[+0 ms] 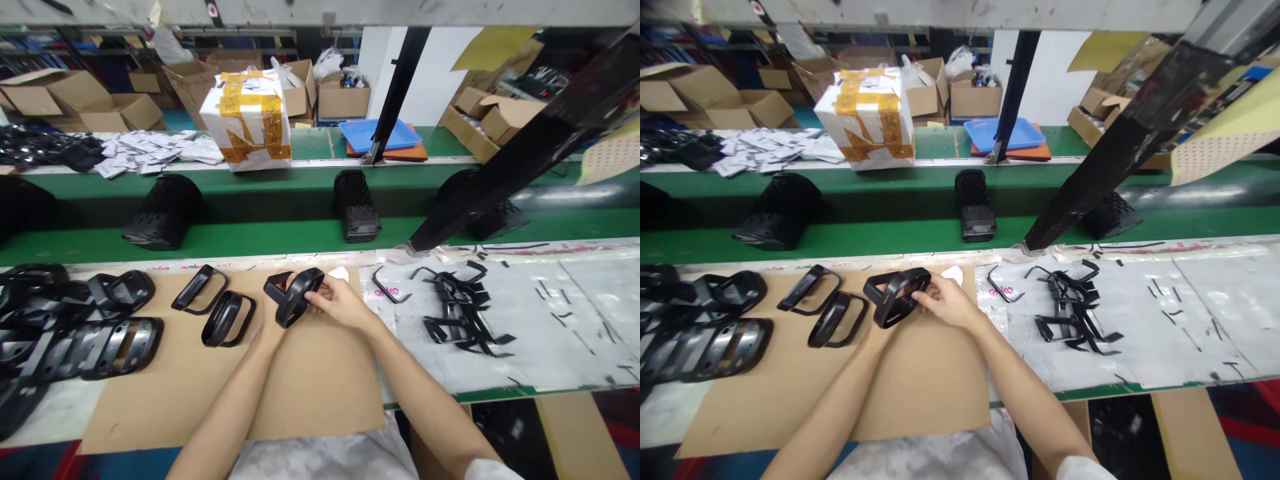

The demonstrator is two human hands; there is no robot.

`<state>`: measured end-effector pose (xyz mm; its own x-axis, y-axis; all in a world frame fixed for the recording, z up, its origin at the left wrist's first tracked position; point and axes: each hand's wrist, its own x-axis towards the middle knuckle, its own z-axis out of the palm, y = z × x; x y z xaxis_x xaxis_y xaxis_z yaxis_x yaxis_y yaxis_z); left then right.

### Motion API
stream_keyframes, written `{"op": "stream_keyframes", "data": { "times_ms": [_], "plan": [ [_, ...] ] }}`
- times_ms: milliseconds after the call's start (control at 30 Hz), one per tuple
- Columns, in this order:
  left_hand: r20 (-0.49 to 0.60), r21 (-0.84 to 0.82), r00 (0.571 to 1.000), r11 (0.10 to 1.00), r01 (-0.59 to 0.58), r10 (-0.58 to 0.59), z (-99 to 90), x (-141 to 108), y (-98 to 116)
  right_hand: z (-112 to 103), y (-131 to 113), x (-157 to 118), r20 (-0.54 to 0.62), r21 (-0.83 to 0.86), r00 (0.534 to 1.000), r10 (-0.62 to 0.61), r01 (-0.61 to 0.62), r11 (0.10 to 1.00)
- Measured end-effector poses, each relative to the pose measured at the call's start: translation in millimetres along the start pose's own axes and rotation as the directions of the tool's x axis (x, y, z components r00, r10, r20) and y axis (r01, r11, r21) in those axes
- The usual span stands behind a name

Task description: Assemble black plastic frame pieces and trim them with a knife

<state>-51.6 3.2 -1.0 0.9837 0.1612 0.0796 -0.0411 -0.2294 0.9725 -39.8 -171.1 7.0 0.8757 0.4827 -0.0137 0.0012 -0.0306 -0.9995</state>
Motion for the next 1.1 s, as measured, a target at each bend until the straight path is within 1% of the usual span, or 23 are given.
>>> {"op": "stream_keyframes", "data": {
  "times_ms": [67,167,267,333,400,467,600,700,833,967,1033,1100],
  "plan": [
    [-0.013,-0.022,0.999,0.999,-0.039,0.039,1.6,-0.6,2.5,-0.7,0.2,0.8,-0.022,0.038,1.0,-0.015,0.015,0.999],
    [-0.008,0.023,0.994,0.994,-0.109,0.109,1.8,-2.2,3.2,-3.8,-1.1,2.2,-0.047,0.039,0.998,-0.038,0.04,0.998],
    [-0.014,0.123,0.986,0.979,-0.163,0.166,-0.1,-4.1,0.7,-6.7,-1.3,3.3,-0.067,-0.028,0.994,-0.091,0.089,0.996],
    [-0.007,0.191,0.985,0.967,-0.166,0.171,-1.6,-5.2,-0.5,-7.9,-0.4,3.6,-0.078,-0.091,0.989,-0.122,0.115,0.989],
    [0.013,0.253,0.986,0.954,-0.164,0.166,-3.6,-5.7,0.0,-8.2,0.4,3.4,-0.08,-0.127,0.989,-0.127,0.116,0.985],
    [0.042,0.287,0.981,0.939,-0.192,0.188,-6.2,-5.4,2.0,-7.8,0.0,2.7,-0.075,-0.131,0.99,-0.117,0.107,0.986],
    [0.11,0.287,0.965,0.922,-0.26,0.238,-11.0,-3.8,4.8,-6.7,-4.3,0.9,-0.064,-0.127,0.991,-0.118,0.109,0.986],
    [0.123,0.312,0.955,0.903,-0.294,0.268,-11.8,-3.7,3.2,-6.2,-5.9,0.6,-0.056,-0.126,0.991,-0.12,0.112,0.986],
    [0.107,0.343,0.954,0.89,-0.299,0.279,-11.2,-4.0,1.7,-3.7,-4.8,1.1,-0.054,-0.049,0.994,-0.096,0.094,0.994],
    [0.122,0.36,0.956,0.886,-0.293,0.266,-10.0,-4.6,4.7,-1.1,-6.2,0.1,-0.104,-0.015,0.994,-0.046,0.044,0.999],
    [0.118,0.342,0.964,0.902,-0.265,0.239,-8.3,-5.5,6.1,-0.7,-6.9,-0.6,-0.119,-0.004,0.992,-0.038,0.038,0.999],
    [0.104,0.291,0.976,0.933,-0.212,0.189,-6.5,-6.3,6.3,-0.4,-6.1,-0.4,-0.125,0.017,0.992,-0.029,0.031,0.999]
  ]
}}
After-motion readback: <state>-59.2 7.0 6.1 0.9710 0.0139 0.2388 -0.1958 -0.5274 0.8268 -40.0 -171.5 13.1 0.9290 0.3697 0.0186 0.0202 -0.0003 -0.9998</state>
